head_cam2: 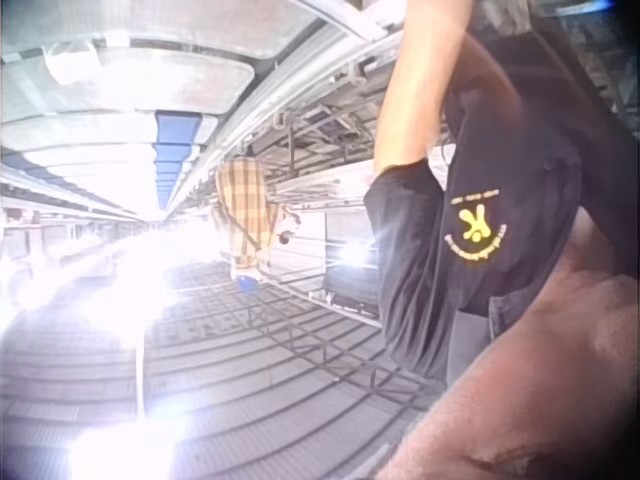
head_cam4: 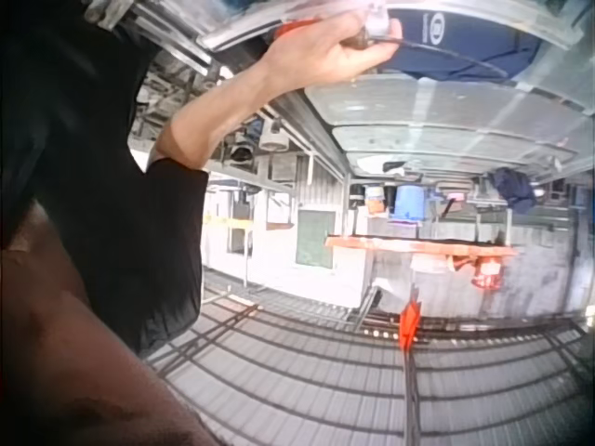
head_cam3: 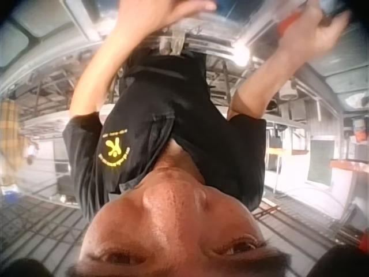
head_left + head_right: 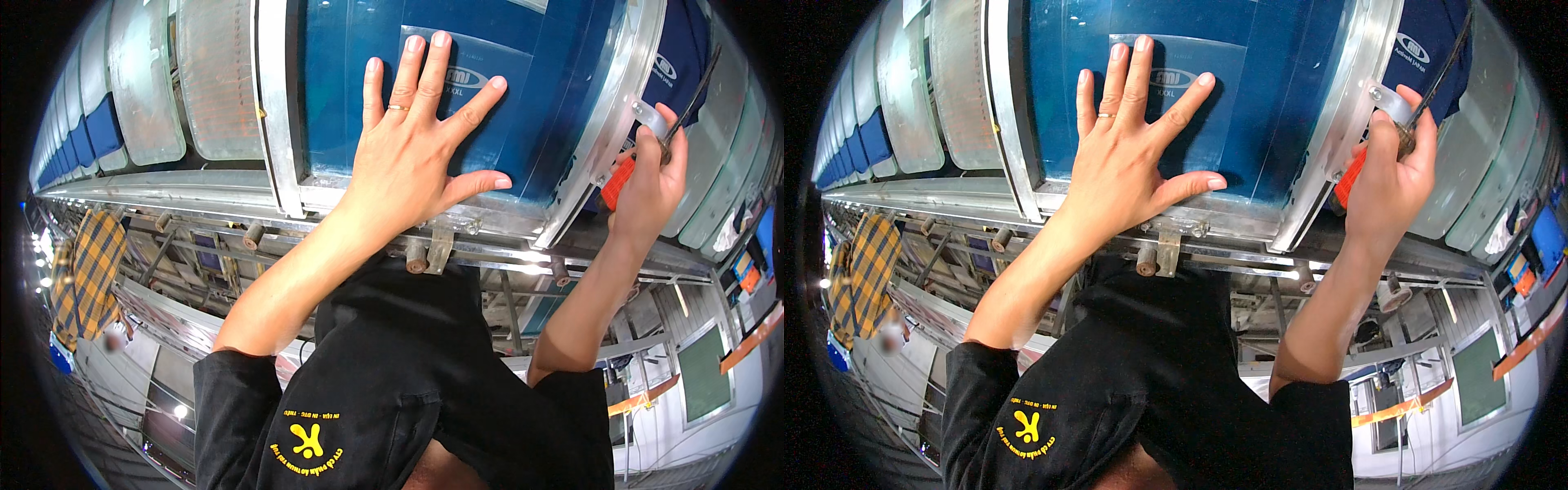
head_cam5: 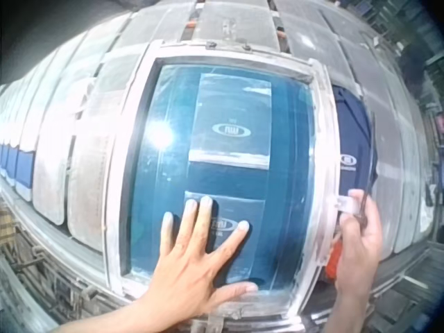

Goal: The person uses a screwdriver to loosen screws on a window frame, then applies a white paste to the frame using a putty knife and spreads it evenly.

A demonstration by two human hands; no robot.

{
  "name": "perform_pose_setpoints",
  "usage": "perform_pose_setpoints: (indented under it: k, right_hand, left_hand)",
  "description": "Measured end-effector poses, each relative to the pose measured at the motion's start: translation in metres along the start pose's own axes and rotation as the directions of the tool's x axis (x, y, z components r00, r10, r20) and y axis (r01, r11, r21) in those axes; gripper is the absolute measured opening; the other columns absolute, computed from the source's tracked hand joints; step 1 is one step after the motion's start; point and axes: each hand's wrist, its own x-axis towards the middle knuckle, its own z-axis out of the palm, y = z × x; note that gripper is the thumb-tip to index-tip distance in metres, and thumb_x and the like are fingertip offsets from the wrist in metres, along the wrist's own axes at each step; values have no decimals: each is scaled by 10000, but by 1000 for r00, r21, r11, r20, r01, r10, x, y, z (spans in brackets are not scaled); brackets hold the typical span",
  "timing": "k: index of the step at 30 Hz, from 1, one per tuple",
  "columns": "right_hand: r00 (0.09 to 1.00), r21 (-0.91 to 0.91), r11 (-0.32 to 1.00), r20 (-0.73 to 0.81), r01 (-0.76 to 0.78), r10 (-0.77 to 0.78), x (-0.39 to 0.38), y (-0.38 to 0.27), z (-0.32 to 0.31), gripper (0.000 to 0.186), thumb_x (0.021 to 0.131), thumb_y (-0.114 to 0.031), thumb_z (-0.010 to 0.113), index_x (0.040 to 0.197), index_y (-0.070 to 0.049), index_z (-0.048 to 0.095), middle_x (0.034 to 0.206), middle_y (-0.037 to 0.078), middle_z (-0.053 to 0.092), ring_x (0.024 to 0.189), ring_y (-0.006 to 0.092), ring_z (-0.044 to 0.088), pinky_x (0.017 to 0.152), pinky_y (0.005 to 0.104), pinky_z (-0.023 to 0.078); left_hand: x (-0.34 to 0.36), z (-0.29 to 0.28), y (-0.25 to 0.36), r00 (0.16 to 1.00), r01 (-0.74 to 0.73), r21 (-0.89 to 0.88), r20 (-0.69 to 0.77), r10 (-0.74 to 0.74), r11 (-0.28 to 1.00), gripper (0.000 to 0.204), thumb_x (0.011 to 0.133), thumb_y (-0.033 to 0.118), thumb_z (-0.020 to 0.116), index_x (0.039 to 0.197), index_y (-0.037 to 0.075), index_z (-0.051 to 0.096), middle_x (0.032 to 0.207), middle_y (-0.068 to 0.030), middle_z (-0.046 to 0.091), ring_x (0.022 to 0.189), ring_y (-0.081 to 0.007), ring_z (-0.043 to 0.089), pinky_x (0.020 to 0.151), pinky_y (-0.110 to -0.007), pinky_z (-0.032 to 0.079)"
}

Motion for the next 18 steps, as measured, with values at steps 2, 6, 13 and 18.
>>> perform_pose_setpoints:
  k: [2,6,13,18]
  right_hand:
    - [1000,11,1000,4,-7,7,0,0,0,309,955,-146,629,1259,-92,622,793,-3,580,639,55,555,561,224,458]
    - [1000,-1,1000,-4,-4,4,0,0,2,307,962,-132,619,1266,-85,610,810,0,585,640,53,553,557,222,458]
    - [999,-29,1000,-33,5,-6,-1,-2,6,299,978,-125,598,1273,-78,609,742,5,574,604,41,538,525,208,438]
    - [1000,-17,1000,3,-12,12,-1,-2,3,302,983,-115,608,1283,-82,594,815,1,585,646,45,554,553,218,456]
  left_hand:
    - [1,5,0,1000,5,31,11,-6,999,907,774,844,546,1531,352,460,1658,-287,137,1545,-458,100,1194,-650,71]
    - [3,9,-1,999,14,48,28,-15,999,907,785,853,518,1539,355,446,1656,-288,145,1548,-456,89,1193,-650,73]
    - [4,10,0,999,14,67,41,-17,998,898,791,847,517,1537,354,449,1654,-294,151,1549,-461,77,1193,-648,71]
    - [4,5,-2,998,14,43,65,-17,999,895,791,833,539,1538,348,449,1656,-294,134,1547,-468,77,1191,-652,71]
